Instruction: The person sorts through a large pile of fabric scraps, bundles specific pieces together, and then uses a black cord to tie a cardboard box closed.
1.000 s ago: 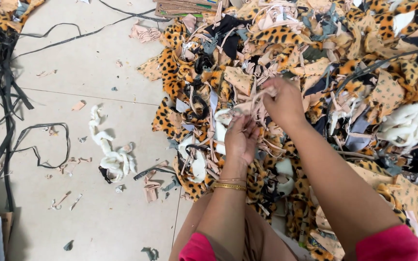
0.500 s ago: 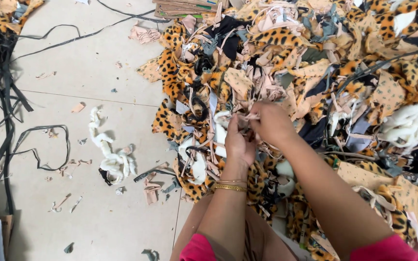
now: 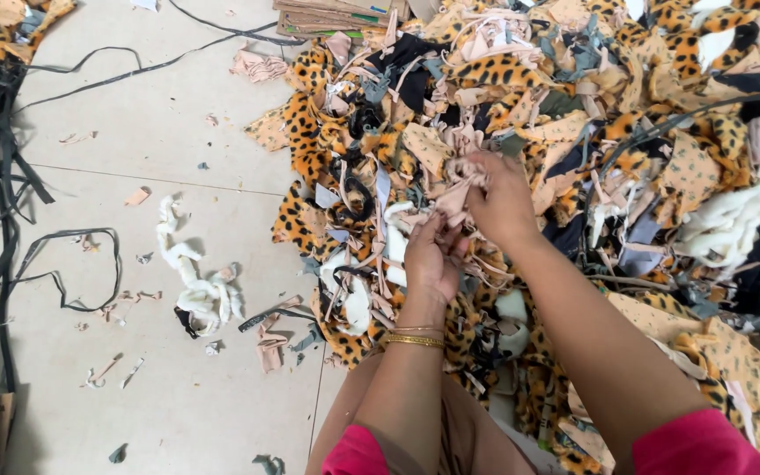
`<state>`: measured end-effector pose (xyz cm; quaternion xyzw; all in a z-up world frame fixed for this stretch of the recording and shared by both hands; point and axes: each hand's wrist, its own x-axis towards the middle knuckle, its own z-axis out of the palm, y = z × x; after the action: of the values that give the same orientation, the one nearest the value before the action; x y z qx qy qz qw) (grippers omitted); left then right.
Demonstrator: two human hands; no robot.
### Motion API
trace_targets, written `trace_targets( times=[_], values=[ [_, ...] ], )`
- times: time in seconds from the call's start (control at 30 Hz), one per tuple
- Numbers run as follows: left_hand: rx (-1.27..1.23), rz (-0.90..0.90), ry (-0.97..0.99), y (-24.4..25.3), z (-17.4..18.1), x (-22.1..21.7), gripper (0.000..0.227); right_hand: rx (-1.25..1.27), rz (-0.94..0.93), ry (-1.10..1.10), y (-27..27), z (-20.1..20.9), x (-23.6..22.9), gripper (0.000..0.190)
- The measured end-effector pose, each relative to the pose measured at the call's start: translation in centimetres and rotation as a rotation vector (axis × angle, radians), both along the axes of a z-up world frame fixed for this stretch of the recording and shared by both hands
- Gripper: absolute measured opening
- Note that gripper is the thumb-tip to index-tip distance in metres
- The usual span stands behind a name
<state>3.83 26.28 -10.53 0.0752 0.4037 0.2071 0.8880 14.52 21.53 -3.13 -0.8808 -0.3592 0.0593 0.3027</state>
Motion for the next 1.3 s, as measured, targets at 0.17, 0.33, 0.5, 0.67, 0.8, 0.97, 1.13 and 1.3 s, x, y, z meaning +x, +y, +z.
trace_targets(
  times=[0.17,0.33,0.5,0.67,0.8,0.97,1.13,1.3],
  values=[
    [-0.001,-0.021,0.013,0.3,0.3,0.4,0.031,-0.303,0.008,0.029,2.7,-1.0,2.4,0.074],
    [-0.012,-0.012,-0.015,0.2,0.7,0.4,0.033,-0.53,0.104,-0.011,2.7,-6.6,5.0,0.06],
    [-0.091,-0.013,-0.081,0.7,5.5,-1.3,0.044,-0.366,0.265,0.027,0.6,1.5,-3.1,0.029],
    [-0.014,-0.087,-0.12,-0.2,0.6,0.1,0.044,-0.192,0.308,0.311,-4.2,6.2,-7.6,0.025],
    [0.267,-0.108,-0.109,-3.8,5.4,-0.9,0.028,0.22,0.201,0.706,-9.8,3.4,-6.3,0.024],
    [0.816,-0.173,-0.06,-10.5,7.2,-3.5,0.023,0.505,-0.048,0.816,-17.1,5.9,-7.7,0.042],
    [1.516,-0.469,-0.218,-14.4,14.1,-6.4,0.026,0.466,0.182,0.767,-23.5,11.5,-9.7,0.093],
    [1.943,-0.706,-0.569,-16.3,18.3,-8.4,0.029,0.19,0.014,0.667,-31.4,12.3,-10.1,0.038]
  ],
)
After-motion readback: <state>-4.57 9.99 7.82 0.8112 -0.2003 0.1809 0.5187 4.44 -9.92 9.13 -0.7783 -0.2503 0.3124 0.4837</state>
